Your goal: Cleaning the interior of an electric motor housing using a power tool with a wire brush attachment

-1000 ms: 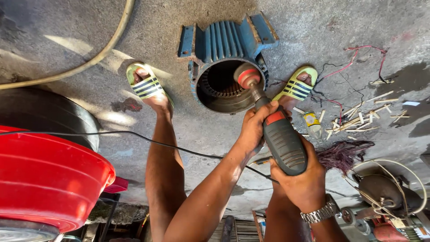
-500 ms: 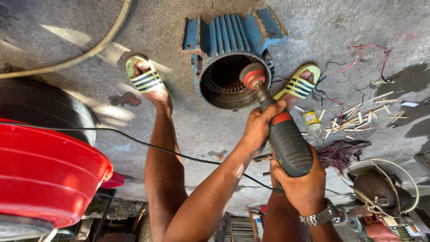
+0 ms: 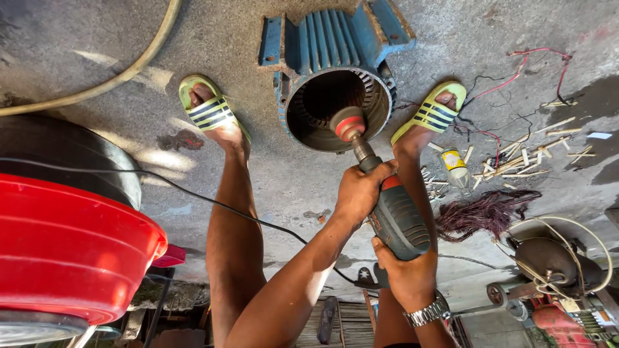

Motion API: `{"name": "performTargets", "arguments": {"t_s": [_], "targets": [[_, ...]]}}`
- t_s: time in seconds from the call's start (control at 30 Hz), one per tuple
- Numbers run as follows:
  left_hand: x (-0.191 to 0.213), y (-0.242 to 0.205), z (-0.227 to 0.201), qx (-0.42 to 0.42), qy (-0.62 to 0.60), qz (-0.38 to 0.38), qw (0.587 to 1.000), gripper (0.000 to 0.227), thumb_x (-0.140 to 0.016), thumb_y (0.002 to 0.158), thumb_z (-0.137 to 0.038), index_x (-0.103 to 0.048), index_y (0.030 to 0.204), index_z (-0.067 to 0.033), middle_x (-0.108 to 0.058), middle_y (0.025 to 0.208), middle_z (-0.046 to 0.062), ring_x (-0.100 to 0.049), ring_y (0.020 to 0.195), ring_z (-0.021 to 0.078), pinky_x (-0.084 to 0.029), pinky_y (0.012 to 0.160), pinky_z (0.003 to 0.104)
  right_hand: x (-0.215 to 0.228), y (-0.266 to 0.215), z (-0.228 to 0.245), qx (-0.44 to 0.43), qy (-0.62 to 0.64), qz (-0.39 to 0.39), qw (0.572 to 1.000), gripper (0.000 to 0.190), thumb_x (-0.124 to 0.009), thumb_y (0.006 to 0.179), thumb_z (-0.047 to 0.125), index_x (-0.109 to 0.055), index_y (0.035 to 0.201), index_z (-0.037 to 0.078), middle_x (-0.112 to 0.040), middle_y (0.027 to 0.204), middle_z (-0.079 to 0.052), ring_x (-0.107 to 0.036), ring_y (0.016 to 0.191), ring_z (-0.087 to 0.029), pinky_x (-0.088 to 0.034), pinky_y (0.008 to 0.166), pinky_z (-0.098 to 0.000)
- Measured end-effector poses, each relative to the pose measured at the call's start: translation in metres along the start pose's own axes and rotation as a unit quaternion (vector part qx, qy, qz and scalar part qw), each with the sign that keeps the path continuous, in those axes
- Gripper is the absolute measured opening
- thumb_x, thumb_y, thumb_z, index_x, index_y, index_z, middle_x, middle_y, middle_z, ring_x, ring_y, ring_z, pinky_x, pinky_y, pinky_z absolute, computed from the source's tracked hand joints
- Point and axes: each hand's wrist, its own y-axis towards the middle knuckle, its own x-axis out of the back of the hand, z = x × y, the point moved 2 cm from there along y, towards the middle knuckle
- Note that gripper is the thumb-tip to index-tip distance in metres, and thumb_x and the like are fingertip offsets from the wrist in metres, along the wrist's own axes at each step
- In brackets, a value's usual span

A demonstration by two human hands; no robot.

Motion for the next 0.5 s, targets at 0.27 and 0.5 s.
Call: {"name": "performTargets", "arguments": {"t_s": [0.27,0.5], "targets": [[-0.01,0.006,-0.009,-0.031,0.015,0.039,0.999,0.042,-0.072,0.078,-0.04,-0.065,0.078,0.0008,-0.066,0.069,0.012,-0.06,0.056,0.02,-0.051,0.055,0.031,0.001,0.002,0.005,0.091,-0.089,-0.067,0.99,0.025,-0.084,0.071,0.01,-0.071,0.09,-0.001,-0.073,0.072,-0.007,-0.061,0.052,-0.016,-0.049,0.049,-0.0292],[-0.013,0.009,-0.035,-0.098,-0.042,0.048,0.993,0.045,-0.07,0.077,-0.043,-0.069,0.077,0.0023,-0.067,0.07,0.012,-0.059,0.058,0.0176,-0.05,0.056,0.028,0.009,0.021,0.041,0.19,-0.126,-0.042,0.973,0.032,-0.083,0.071,0.007,-0.065,0.096,0.0,-0.072,0.078,-0.008,-0.061,0.056,-0.019,-0.051,0.053,-0.0305]]}}
